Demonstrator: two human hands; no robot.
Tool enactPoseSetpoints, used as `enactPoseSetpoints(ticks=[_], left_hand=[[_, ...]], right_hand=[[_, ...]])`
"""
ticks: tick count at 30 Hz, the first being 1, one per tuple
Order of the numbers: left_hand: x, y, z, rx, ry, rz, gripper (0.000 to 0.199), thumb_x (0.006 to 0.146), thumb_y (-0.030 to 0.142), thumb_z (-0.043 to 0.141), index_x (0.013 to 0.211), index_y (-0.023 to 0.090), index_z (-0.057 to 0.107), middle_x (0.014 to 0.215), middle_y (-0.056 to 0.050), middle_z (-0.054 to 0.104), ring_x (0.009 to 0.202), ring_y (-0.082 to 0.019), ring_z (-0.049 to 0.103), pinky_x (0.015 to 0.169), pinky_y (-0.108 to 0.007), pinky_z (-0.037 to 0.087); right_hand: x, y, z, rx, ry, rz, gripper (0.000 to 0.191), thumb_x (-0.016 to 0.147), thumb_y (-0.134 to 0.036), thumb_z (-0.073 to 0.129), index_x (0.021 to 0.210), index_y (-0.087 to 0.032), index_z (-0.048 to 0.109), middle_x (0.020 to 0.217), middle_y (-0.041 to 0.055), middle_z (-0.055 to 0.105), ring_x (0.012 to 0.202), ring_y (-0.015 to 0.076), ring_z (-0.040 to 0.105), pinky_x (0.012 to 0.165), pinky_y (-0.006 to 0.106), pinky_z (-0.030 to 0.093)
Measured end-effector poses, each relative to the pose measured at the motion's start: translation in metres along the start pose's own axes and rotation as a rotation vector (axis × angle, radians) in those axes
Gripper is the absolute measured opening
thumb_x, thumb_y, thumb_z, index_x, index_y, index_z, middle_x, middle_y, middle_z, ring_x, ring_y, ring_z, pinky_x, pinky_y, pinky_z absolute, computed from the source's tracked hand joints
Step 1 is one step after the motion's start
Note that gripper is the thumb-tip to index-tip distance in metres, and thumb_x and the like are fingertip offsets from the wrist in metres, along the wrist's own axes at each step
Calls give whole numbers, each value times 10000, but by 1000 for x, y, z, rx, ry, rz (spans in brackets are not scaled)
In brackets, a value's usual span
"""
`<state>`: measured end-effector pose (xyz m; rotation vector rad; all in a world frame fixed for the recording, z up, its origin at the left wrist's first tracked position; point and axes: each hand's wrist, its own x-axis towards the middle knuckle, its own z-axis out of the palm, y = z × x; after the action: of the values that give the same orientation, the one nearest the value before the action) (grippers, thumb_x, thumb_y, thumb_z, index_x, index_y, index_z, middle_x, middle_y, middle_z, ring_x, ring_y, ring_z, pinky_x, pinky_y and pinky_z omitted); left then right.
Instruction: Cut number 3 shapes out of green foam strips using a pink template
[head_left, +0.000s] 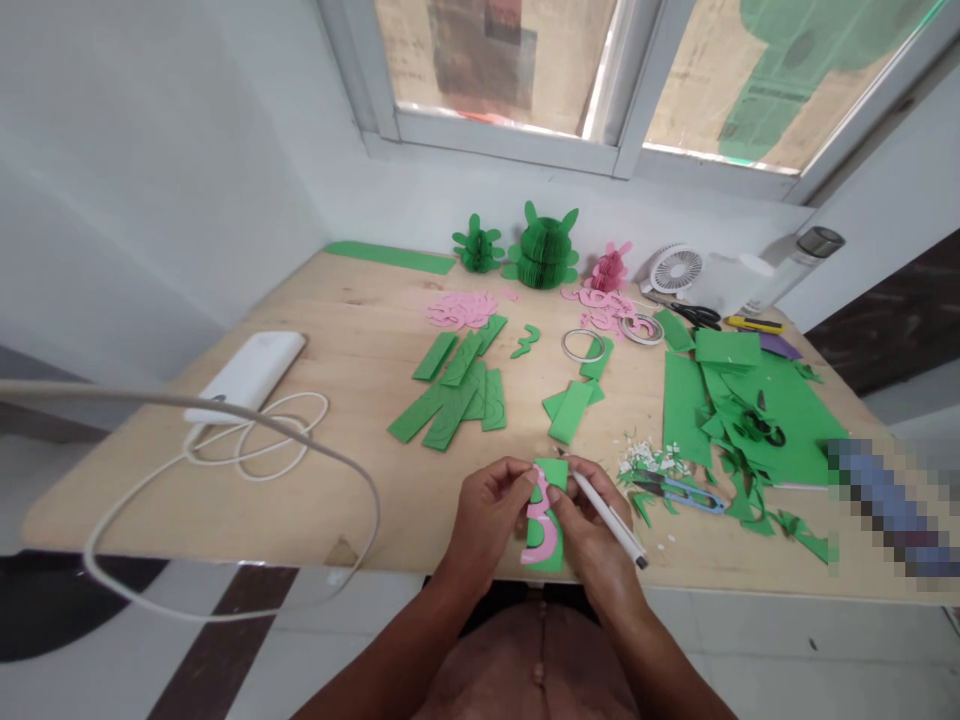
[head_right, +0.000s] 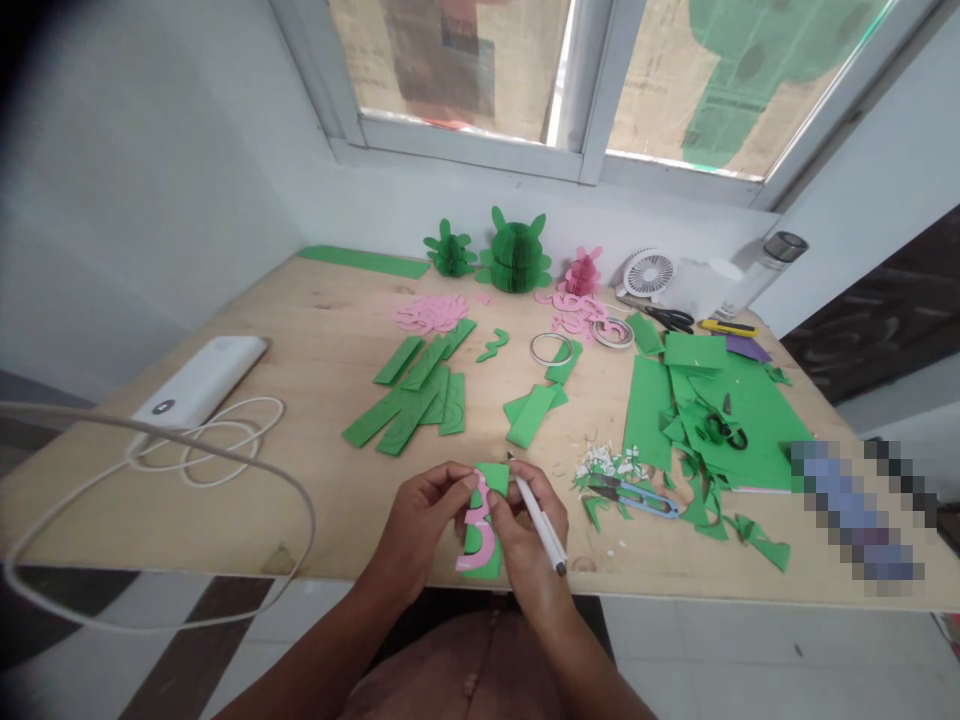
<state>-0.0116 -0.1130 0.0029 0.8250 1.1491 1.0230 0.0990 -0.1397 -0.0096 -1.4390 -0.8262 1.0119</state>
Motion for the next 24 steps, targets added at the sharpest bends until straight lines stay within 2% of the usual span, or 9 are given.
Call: enactPoseSetpoints(ticks=[6,10,15,18,24], left_hand=[[3,-3,-1,13,8,13,233,628,373,680,634,143,643,488,49,521,444,-72,421,442,-175,362],[2,-4,-3,37,23,43,232,649,374,673,636,145,639,506,43,531,460,-76,435,453,-176,372],[7,-8,-8,122,58,111,237,695,378,647,636,150,624,526,34,538,471,-80,444,453,-176,371],[12,-12,-12,193,83,173,224,714,371,629,650,157,624,551,26,555,496,-90,468,464,-179,379],[15,-18,-17,423,106,305,200,773,340,591,676,175,647,578,17,593,534,-113,510,510,-195,401]], right_hand=[[-1,5,1,39,-10,31,353,651,-382,762,929,-195,651,658,-42,552,551,113,499,505,227,442],[-3,12,-2,0,-27,-37,334,738,-391,720,999,-196,647,700,-22,597,604,136,564,544,241,482],[-8,16,-14,-234,23,-307,273,873,-326,602,1120,-209,618,908,48,713,810,188,677,710,303,553],[-11,19,-21,-408,7,-481,220,910,-252,548,1116,-219,620,1008,73,721,931,207,688,812,339,552],[-14,21,-24,-588,-91,-802,253,906,-143,493,1119,-207,614,944,80,725,850,216,686,741,345,545]])
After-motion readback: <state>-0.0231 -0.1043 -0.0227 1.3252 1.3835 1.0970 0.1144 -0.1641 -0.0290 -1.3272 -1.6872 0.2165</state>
